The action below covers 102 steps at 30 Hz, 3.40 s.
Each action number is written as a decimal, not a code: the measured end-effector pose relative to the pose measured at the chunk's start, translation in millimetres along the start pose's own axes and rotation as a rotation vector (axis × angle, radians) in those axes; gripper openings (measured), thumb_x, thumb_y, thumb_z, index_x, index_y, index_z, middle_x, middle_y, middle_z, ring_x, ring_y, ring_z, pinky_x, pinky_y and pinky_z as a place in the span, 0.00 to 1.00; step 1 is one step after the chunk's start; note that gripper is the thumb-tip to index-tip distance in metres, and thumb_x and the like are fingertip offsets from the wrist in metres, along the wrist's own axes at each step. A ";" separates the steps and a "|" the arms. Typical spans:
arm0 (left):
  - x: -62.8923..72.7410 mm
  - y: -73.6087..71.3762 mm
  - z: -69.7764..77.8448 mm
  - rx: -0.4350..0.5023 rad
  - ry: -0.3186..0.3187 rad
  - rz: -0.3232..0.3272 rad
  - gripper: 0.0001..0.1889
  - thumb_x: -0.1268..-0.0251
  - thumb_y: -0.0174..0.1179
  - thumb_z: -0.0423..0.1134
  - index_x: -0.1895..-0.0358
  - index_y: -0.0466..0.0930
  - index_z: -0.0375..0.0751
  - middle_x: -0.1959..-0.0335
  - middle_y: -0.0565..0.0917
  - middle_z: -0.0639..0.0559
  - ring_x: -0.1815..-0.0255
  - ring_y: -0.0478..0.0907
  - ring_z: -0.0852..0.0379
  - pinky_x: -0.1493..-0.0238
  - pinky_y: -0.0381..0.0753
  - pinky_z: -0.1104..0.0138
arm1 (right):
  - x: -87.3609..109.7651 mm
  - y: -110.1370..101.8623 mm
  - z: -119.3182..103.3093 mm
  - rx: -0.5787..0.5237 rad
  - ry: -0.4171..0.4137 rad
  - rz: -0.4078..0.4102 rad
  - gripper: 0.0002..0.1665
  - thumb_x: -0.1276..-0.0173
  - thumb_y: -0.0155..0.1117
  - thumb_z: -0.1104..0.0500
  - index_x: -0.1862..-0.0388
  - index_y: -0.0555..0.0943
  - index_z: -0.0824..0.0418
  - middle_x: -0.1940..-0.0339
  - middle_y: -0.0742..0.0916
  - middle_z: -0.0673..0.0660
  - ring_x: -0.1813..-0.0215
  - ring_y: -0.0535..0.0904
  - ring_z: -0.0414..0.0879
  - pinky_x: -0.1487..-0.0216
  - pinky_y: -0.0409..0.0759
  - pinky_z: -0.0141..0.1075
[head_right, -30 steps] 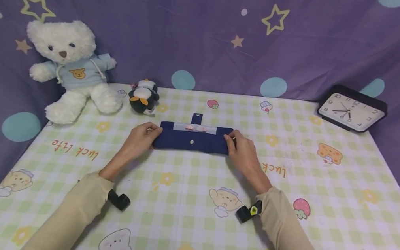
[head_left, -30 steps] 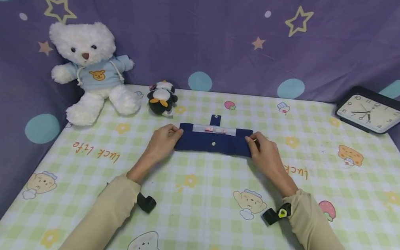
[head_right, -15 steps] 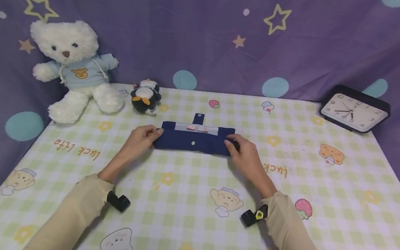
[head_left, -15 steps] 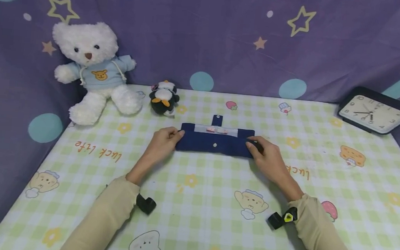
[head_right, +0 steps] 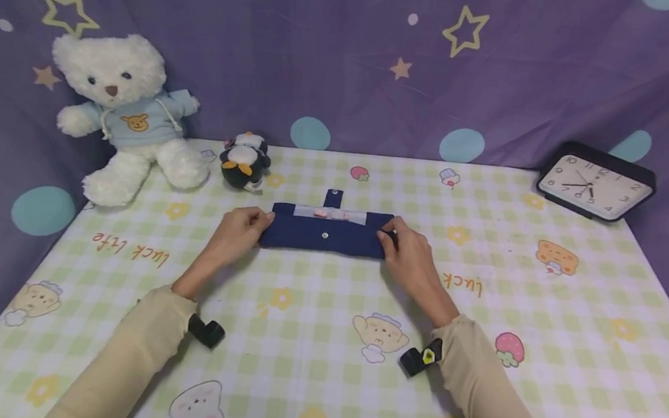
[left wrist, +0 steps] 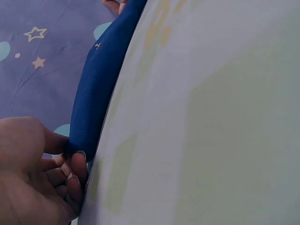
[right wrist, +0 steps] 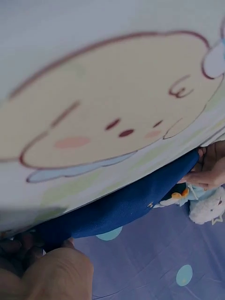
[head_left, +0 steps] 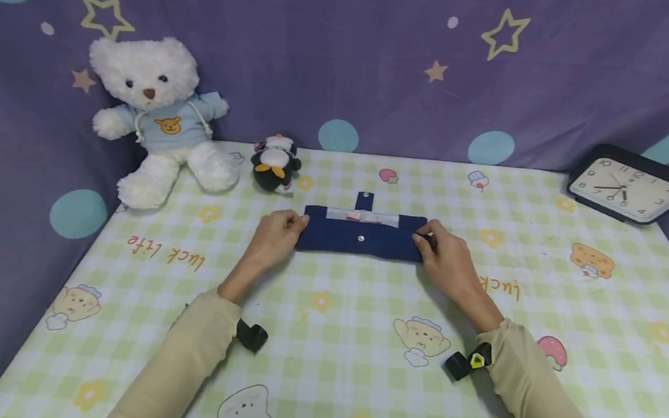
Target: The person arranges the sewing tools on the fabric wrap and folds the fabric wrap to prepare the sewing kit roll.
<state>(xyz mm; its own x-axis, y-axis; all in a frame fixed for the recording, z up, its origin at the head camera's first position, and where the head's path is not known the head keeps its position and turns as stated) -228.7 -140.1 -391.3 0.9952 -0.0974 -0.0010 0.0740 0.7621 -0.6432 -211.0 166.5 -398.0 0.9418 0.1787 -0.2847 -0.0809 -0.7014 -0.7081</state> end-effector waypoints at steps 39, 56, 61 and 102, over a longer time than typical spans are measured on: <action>-0.1 0.7 0.4 0.062 -0.032 0.007 0.17 0.17 0.53 0.44 0.66 0.80 0.37 0.82 0.72 0.53 0.80 0.68 0.53 0.71 0.67 0.61 | -110.4 42.5 -38.2 0.022 -0.083 -0.288 0.17 0.23 0.56 0.68 0.44 0.82 0.79 0.50 0.87 0.72 0.47 0.84 0.63 0.41 0.77 0.53; 0.4 0.3 -1.5 0.078 -0.028 0.032 0.17 0.18 0.54 0.44 0.66 0.82 0.36 0.82 0.74 0.52 0.79 0.69 0.53 0.71 0.67 0.61 | -97.2 38.4 -45.9 -0.156 -0.005 -0.257 0.09 0.17 0.55 0.61 0.50 0.79 0.65 0.62 0.87 0.62 0.64 0.81 0.53 0.57 0.77 0.46; 0.4 0.3 -1.5 0.089 -0.022 0.039 0.18 0.18 0.54 0.43 0.66 0.83 0.36 0.83 0.76 0.50 0.80 0.71 0.52 0.72 0.66 0.62 | -85.5 30.2 -55.2 -0.143 -0.127 -0.196 0.13 0.18 0.57 0.62 0.47 0.85 0.68 0.58 0.88 0.61 0.60 0.82 0.52 0.51 0.79 0.47; 0.3 -0.5 -2.4 0.101 -0.035 0.026 0.19 0.19 0.54 0.44 0.66 0.86 0.35 0.87 0.70 0.53 0.84 0.63 0.55 0.75 0.63 0.62 | -9.6 27.2 -67.4 0.107 -0.813 -0.042 0.16 0.34 0.73 0.70 0.47 0.88 0.66 0.47 0.86 0.61 0.48 0.83 0.55 0.49 0.80 0.48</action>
<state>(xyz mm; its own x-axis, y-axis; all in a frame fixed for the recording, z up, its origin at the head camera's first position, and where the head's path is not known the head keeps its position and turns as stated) -228.6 -142.0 -392.9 0.9984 -0.0557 0.0116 0.0525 0.8248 -0.5630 -200.2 99.2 -371.0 0.4177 0.6764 -0.6067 -0.1201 -0.6207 -0.7748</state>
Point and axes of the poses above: each hand's wrist, its own x-axis away from the middle knuckle, its own y-axis out of the palm, z = x × y, the point moved 5 cm from there along -x, towards the middle knuckle
